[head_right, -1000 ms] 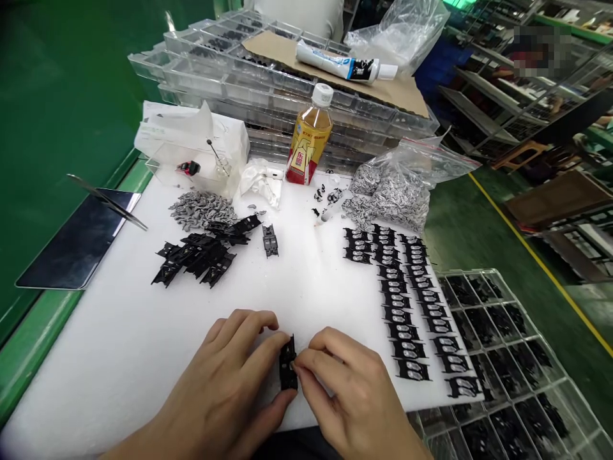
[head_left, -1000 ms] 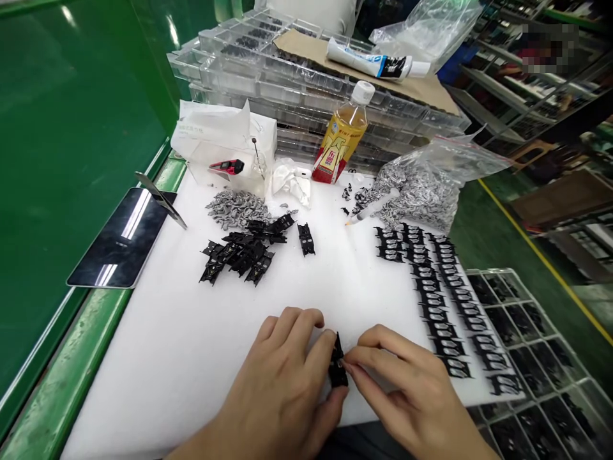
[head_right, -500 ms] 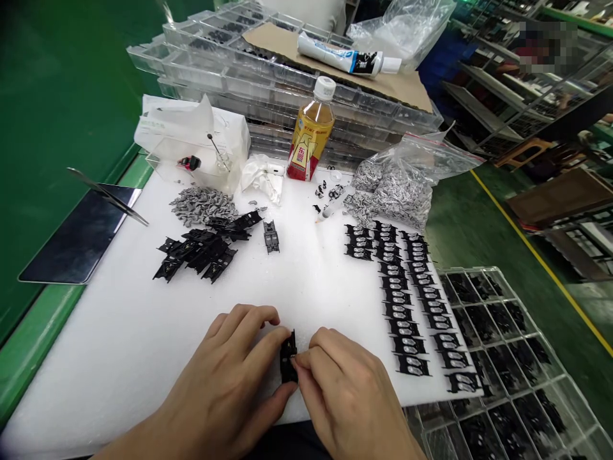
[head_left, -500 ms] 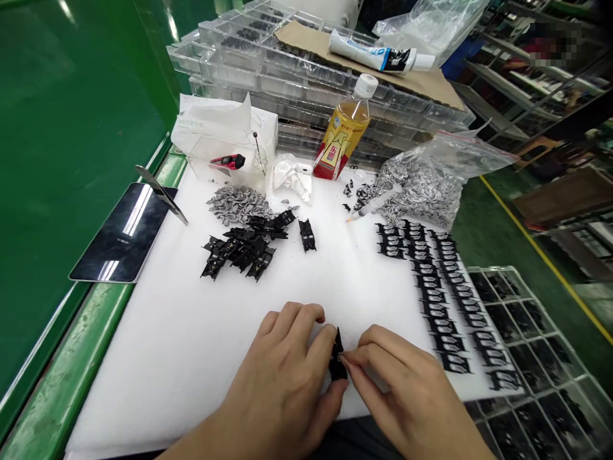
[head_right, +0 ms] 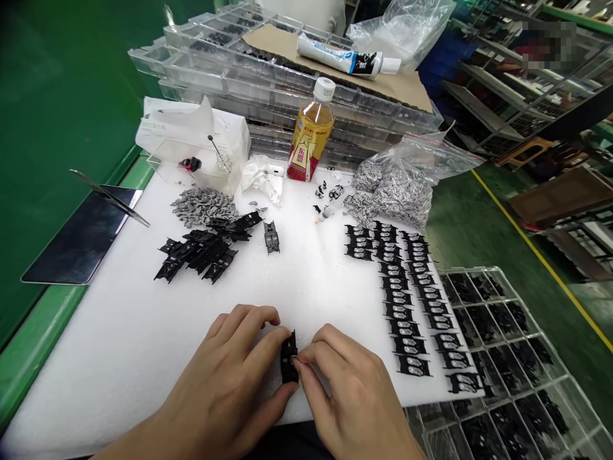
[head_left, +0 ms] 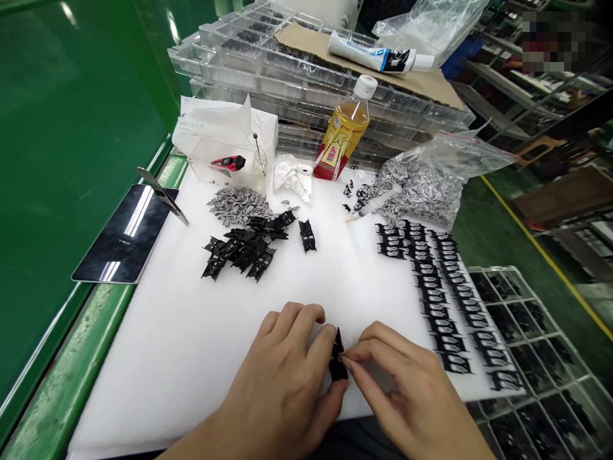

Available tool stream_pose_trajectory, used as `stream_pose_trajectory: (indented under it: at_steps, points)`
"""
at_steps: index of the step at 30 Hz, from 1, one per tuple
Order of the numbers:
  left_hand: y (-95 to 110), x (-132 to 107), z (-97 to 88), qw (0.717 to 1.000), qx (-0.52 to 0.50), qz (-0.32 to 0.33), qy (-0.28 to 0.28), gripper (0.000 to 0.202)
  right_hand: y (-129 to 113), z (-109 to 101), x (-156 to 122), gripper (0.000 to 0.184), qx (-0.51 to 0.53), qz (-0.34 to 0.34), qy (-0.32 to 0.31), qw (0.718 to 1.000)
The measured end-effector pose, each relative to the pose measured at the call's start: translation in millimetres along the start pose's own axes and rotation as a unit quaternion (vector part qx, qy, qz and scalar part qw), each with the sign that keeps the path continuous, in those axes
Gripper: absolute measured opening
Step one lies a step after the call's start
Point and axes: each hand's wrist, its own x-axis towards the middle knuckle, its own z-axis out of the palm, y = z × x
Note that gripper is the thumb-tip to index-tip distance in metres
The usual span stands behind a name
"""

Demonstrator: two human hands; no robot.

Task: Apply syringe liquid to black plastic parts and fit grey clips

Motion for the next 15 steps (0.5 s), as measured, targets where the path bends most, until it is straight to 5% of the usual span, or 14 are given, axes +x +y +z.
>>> stream_pose_trajectory:
  at_steps: [7, 15]
  points:
    - [-6.1, -0.7, 3.4, 0.999, 0.019, 0.019, 0.031, 0.037, 11.4, -52.1, 16.2, 0.011, -0.042, 0.014, 0.015, 0.999]
    - [-16.9, 1.8, 11.4, 0.987, 0.088, 0.069, 0.114, 0.045, 82.9, -124.3, 123.2, 0.012, -0.222, 0.021, 0.147, 0.964]
